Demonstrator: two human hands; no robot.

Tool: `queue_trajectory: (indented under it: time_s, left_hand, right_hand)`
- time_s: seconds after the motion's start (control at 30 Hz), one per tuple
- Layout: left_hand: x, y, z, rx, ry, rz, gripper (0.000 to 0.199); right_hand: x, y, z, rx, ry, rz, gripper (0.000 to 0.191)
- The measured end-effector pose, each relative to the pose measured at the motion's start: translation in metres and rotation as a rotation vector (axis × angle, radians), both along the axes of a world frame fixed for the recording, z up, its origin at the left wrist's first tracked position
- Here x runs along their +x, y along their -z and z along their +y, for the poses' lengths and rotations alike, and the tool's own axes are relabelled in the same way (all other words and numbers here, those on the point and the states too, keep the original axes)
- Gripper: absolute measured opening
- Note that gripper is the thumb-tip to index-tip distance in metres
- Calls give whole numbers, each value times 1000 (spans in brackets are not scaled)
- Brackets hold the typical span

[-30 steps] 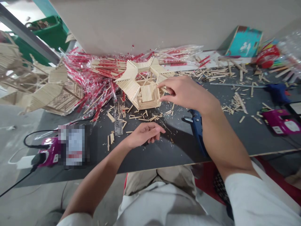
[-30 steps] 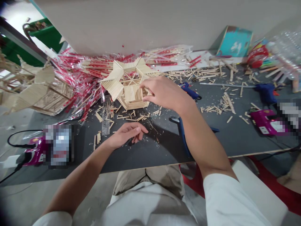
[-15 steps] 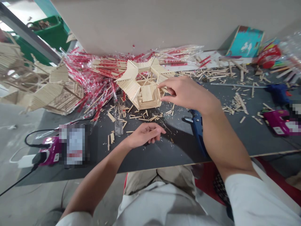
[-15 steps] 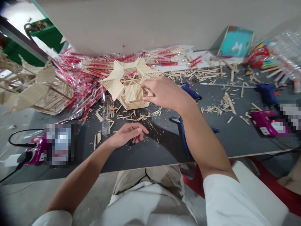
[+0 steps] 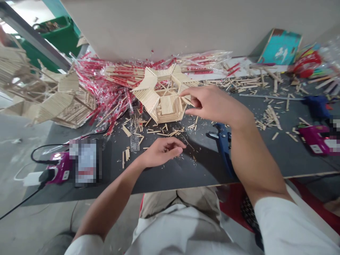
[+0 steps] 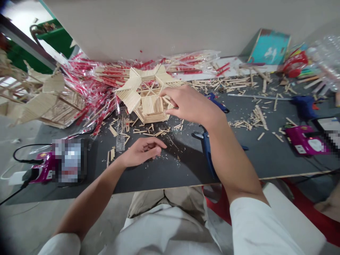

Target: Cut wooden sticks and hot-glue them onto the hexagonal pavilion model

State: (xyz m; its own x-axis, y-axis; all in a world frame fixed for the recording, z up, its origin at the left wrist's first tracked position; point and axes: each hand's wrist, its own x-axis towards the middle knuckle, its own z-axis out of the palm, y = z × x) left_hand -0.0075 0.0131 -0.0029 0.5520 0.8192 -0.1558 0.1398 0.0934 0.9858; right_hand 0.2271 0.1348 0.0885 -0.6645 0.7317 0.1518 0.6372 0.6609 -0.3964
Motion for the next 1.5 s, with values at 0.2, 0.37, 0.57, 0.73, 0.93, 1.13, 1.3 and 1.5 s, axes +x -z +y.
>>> queue_trajectory:
  time_s: [0.2,0.37,0.57,0.73,0.93,1.13,1.3,1.5]
  left_hand:
    - [-16,-43,3,522,-82,309,25]
    - [-29,-85,21,822,-204,485,18]
    - [-17,-100,74,969,-422,657,15]
    - [2,-88,105,951,-395,693,17]
    - [14,-77,115,899,-384,754,22]
    - [16,-77,115,894,-327,782,25]
    - [18,-81,113,884,-308,806,27]
    - [24,-83,112,835,-351,869,27]
  right_hand:
    - [8,-4,1,33,31,13,40]
    - [6,-5,-1,61,20,8,36]
    - [-2,0,-1,48,17,-37,32]
    - [-2,4,2,69,7,-22,27]
    - [0,7,5,79,-16,2,29]
    - [-1,7,2,104,-14,7,25]
    - [-2,4,-2,119,2,-2,24]
    - [-2,6,1,143,-7,48,18]
